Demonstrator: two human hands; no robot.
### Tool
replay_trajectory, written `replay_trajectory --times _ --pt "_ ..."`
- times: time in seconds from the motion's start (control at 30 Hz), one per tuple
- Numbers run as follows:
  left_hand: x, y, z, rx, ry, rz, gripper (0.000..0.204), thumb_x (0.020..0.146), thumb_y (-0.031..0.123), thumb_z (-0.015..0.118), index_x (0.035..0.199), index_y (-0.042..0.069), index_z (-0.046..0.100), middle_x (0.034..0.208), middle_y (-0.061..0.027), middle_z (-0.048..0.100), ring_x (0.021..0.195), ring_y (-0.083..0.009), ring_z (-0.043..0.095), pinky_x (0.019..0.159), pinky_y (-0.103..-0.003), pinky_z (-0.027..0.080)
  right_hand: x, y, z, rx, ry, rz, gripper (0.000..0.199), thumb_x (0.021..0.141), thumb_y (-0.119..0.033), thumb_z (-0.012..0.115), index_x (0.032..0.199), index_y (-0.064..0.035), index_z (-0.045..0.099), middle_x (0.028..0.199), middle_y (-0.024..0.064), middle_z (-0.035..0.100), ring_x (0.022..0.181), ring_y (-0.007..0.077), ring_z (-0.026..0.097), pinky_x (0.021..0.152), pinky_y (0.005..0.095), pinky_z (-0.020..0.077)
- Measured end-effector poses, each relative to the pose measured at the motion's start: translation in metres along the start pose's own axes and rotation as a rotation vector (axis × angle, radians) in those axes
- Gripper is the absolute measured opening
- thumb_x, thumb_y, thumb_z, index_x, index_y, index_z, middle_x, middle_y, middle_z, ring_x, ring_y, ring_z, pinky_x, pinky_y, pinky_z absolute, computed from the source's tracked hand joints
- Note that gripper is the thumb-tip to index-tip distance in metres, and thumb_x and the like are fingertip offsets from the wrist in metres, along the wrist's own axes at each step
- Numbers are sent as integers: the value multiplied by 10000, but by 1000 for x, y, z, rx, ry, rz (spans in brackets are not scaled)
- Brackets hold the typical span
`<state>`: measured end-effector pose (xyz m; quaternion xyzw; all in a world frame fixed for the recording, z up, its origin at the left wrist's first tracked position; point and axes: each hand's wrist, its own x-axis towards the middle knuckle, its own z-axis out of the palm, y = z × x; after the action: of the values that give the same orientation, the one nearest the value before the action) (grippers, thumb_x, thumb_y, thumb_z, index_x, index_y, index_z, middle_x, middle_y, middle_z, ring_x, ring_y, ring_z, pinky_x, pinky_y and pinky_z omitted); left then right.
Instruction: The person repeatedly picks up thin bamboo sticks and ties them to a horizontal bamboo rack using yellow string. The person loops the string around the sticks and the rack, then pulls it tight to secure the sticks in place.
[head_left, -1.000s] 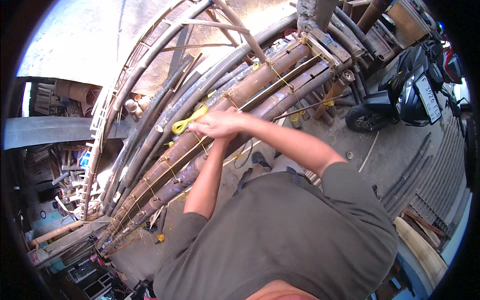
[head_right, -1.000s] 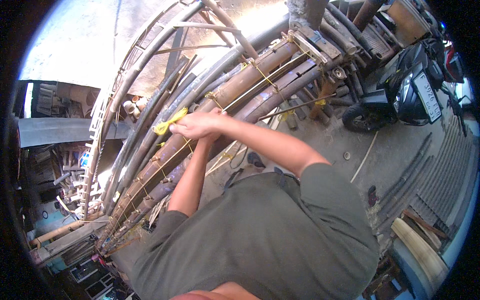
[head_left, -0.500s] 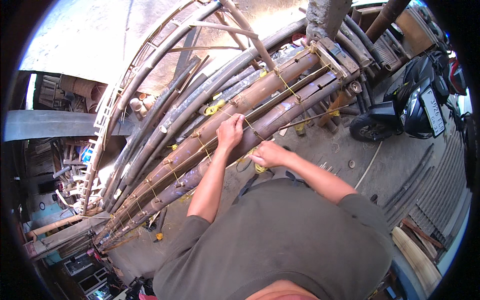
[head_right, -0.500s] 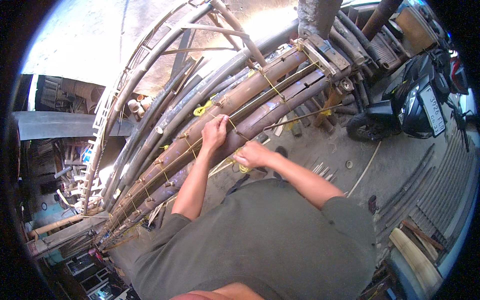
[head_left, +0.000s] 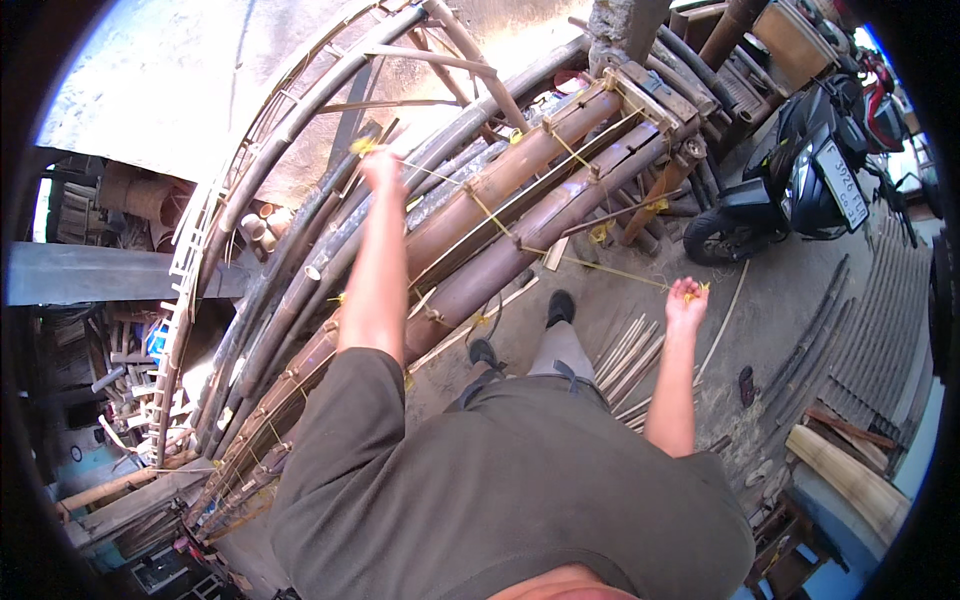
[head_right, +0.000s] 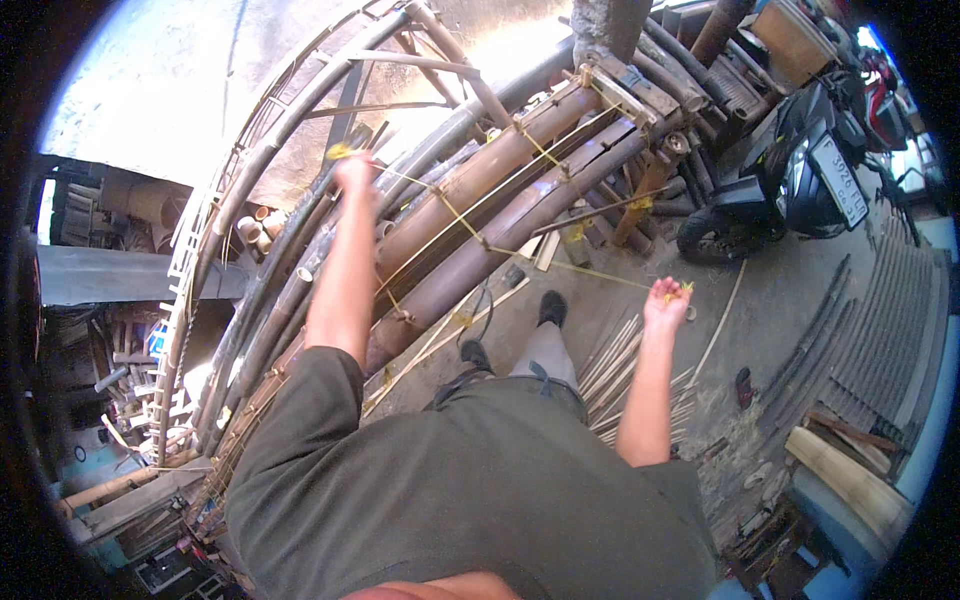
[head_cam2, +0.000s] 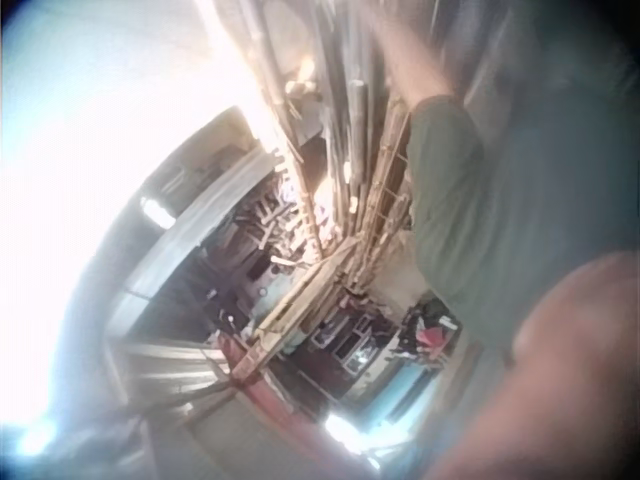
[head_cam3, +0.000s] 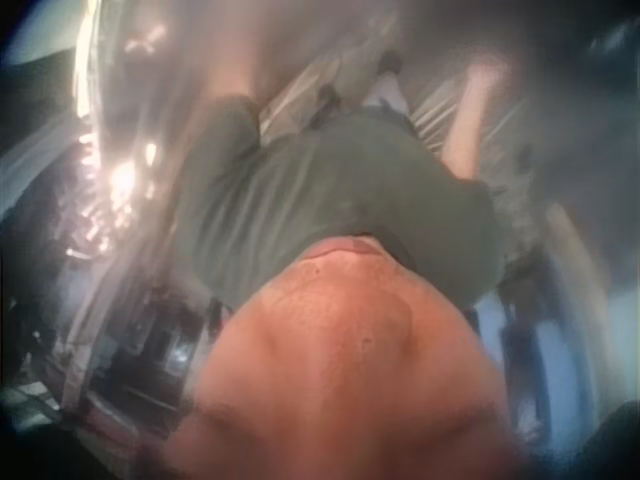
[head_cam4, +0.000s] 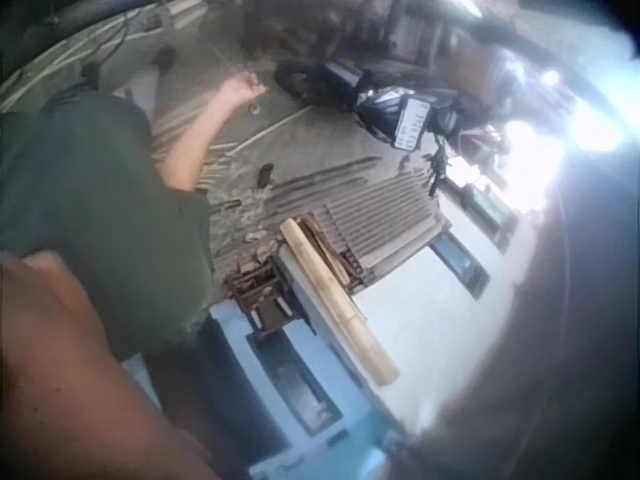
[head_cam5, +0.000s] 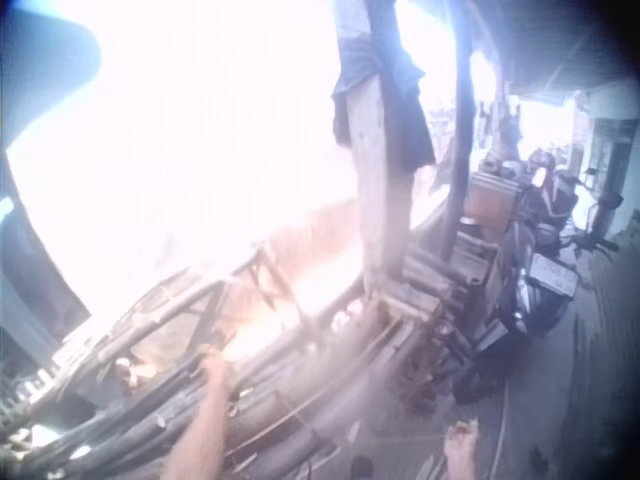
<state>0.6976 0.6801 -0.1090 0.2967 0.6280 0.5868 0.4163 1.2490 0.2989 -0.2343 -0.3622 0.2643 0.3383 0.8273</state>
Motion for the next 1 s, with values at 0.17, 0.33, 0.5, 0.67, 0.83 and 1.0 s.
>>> replay_trajectory --times 0.17,0.33,0.5,0.67,0.83,1.0 --pt "37 70 -142 198 -82 -239 288 893 310 623 812 34 623 739 -80 623 680 -157 604 629 -331 493 -193 92 -15 -308 33 473 1010 808 -825 298 1515 -149 48 1470 344 214 1351 496 281 1055 658 282" --pt "-103 60 -194 999 -458 416 311 905 221 508 792 -34 646 780 -259 627 728 -331 632 679 -456 474 -337 222 -28 -653 -670 1314 730 909 -619 481 1296 0 500 1184 195 588 1078 286 589 983 444 454" --pt "-245 34 -191 1104 -559 258 413 845 313 679 1135 45 559 1107 -188 664 1090 -323 617 911 -409 427 -412 307 48 -343 -698 165 264 991 -299 457 842 -104 554 762 27 569 727 139 558 738 302 467" --pt "-224 -28 -207 649 -493 561 266 942 264 568 1045 20 588 968 -190 621 923 -331 571 867 -422 417 -480 370 148 -1221 -1880 -100 337 975 -326 471 854 -48 619 794 64 600 721 163 564 700 303 487" --pt "-246 21 -186 909 -375 318 322 980 340 443 1048 126 673 986 -188 685 992 -380 628 945 -533 293 -400 386 183 -2134 -1746 -901 569 943 -550 408 1076 -65 675 936 184 665 814 270 633 763 405 485" --pt "-241 0 -204 947 -297 332 320 968 357 458 1011 131 681 895 -139 700 883 -334 639 846 -473 294 -431 294 180 -1149 -1936 525 341 964 -281 511 758 -18 577 680 48 541 647 156 506 675 338 470"
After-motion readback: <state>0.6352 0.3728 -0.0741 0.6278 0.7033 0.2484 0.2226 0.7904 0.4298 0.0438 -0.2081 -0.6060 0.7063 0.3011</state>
